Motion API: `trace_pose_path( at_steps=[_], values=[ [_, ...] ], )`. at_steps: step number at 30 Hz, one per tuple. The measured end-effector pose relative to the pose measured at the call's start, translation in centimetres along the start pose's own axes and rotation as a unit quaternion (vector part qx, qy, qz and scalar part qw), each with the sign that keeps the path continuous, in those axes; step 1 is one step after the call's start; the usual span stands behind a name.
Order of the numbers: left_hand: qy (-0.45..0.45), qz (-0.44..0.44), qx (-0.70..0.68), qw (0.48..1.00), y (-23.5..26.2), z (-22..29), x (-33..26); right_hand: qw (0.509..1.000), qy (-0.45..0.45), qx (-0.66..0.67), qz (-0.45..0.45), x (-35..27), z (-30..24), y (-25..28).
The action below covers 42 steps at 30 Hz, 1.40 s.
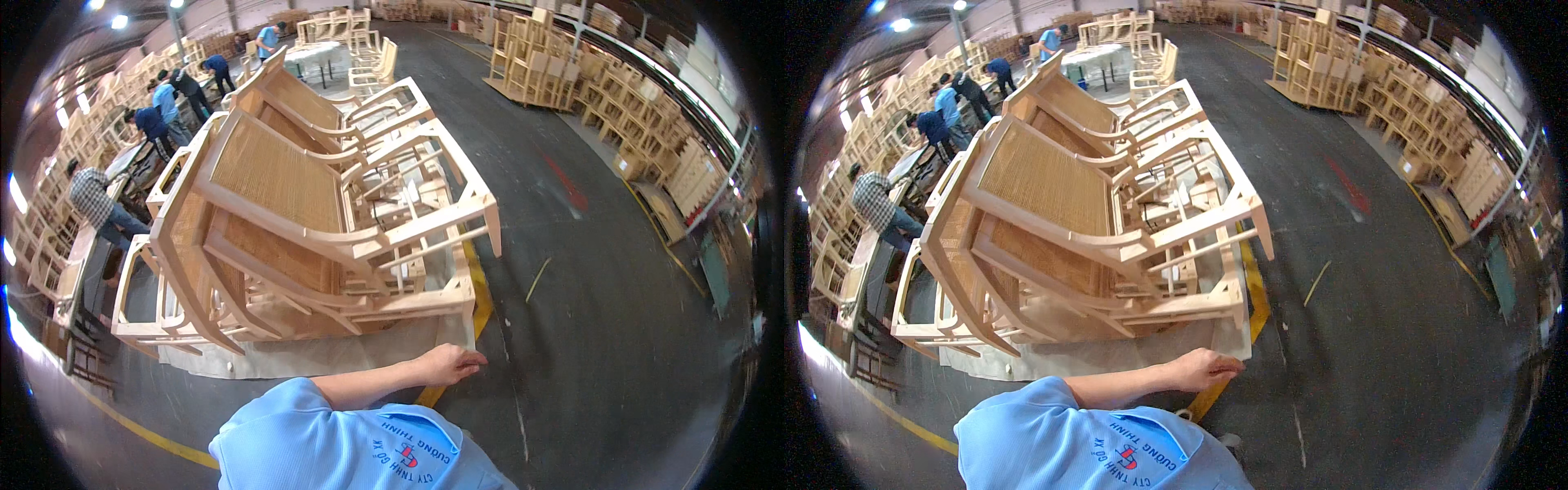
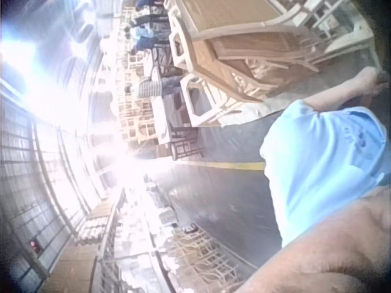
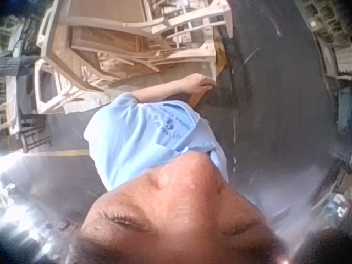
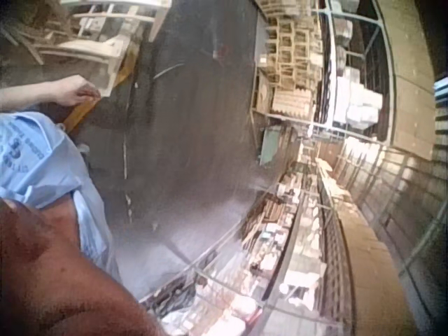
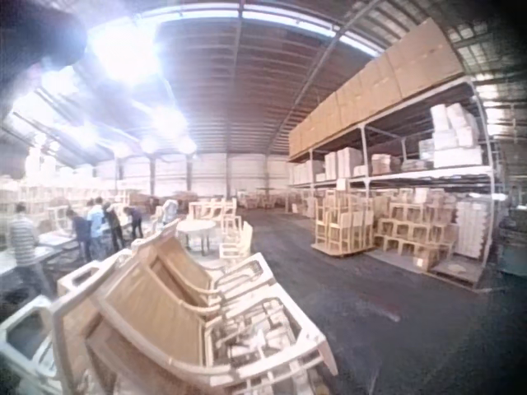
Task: The person assembles a wooden chair by inserting dowels into pre-drilled holes and tapping them with a rubber mallet. After securing the frame, the person lifts the chair, stacks it with others, and ties the stack together with a black strap.
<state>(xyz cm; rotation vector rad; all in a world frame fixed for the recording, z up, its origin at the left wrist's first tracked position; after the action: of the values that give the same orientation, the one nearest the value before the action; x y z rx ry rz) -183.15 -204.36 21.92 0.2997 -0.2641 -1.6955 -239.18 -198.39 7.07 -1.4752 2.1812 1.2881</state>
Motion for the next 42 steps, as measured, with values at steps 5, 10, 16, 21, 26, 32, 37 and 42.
trace_pose_path(
  at_steps=[5, 10, 16, 21, 26, 32, 37, 42],
  values=[
    [-0.005, 0.019, 0.016, 1.0, 1.1, -0.3, 11.6, 0.998, 0.026, -0.027, -0.055, 11.4, -12.6, -4.4],
    [0.065, 0.044, -0.006, 0.997, -1.0, -3.9, 21.8, 0.992, 0.049, -0.068, -0.093, 23.6, -25.9, -7.0],
    [0.096, 0.115, -0.07, 0.986, 0.1, -3.5, 32.7, 0.982, 0.074, -0.13, -0.118, 37.1, -41.6, -8.5],
    [0.136, 0.26, -0.129, 0.947, 5.8, -6.0, 35.2, 0.888, 0.034, -0.03, -0.458, 43.4, -57.0, -13.4],
    [0.239, 0.365, -0.114, 0.893, 10.5, -9.5, 36.4, 0.929, 0.181, -0.199, -0.255, 45.6, -67.7, -28.0],
    [0.259, 0.406, -0.201, 0.853, 14.2, -12.5, 36.4, 0.838, 0.277, -0.316, -0.347, 44.3, -76.0, -44.2],
    [0.354, 0.529, -0.219, 0.74, 13.5, -14.3, 31.6, 0.568, 0.512, -0.458, -0.454, 28.5, -72.9, -60.4],
    [0.254, 0.749, -0.394, 0.469, 12.3, -15.2, 26.5, 0.448, 0.428, -0.429, -0.657, 13.6, -77.5, -73.1]
  ],
)
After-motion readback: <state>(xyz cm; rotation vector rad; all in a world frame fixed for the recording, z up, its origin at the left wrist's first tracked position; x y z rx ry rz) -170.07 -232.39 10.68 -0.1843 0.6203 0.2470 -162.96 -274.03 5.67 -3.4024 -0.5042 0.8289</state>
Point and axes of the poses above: each hand's wrist, its own x-axis towards the middle knuckle, its own y-axis out of the back of the hand, z = x × y, the point moved 9 cm from there along x, towards the middle knuckle, and after that the axes turned 10 degrees about -x, right-handed, at the moved point
